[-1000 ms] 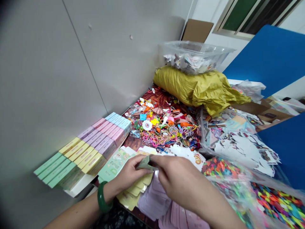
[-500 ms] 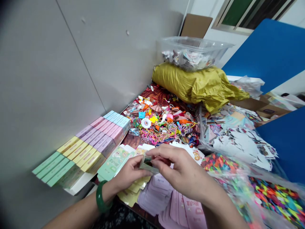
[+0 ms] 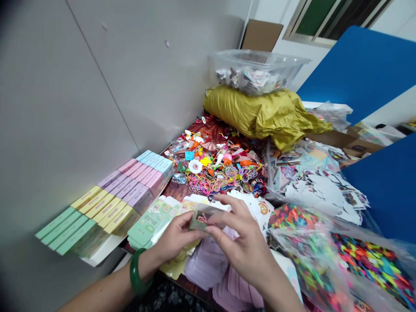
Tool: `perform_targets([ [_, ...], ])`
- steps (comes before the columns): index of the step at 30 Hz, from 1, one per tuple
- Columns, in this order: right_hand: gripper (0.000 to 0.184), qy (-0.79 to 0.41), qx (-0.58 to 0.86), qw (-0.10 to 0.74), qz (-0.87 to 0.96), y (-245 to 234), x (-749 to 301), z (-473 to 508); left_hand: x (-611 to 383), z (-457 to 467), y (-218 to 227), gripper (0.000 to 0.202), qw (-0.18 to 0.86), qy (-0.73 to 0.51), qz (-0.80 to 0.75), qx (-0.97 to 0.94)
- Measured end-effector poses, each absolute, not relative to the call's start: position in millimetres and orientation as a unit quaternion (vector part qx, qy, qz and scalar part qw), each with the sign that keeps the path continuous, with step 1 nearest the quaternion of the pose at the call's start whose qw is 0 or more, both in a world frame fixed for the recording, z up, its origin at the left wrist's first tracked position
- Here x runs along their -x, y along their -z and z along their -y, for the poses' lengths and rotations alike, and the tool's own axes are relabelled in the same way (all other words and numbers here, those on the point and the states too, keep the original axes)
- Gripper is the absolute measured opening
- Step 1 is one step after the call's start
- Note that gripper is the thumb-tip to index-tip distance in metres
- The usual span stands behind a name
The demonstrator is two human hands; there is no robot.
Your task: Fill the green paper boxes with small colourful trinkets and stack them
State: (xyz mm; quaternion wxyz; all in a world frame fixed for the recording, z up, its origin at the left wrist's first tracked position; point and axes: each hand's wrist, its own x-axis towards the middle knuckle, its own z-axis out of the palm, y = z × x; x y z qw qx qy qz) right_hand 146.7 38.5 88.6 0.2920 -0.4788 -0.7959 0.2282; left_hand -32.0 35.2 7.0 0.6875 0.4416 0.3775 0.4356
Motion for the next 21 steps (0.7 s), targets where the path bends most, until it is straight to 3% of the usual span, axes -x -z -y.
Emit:
perform_targets([
  [6,0.018,-0.202,0.481,0.212,0.826,-85,-152,-27,18,-29,-7,0.029,0.688,-0.424,-0.375,-0.454],
  [8,0.017,-0.254,0.485,0.242,0.801,-85,-162,-22,15,-27,-7,0.031,0.695,-0.418,-0.366,-0.456],
  [13,0.029,-0.447,0.539,0.414,0.581,-71,-187,-13,5,-18,-3,0.039,0.711,-0.428,-0.350,-0.434],
  [17,0.035,-0.629,0.513,0.363,0.459,-50,-191,-11,-5,-14,9,0.035,0.679,-0.415,-0.356,-0.489],
  [21,0.036,-0.618,0.529,0.359,0.458,-33,-189,-10,-9,-11,19,0.045,0.643,-0.410,-0.352,-0.543],
])
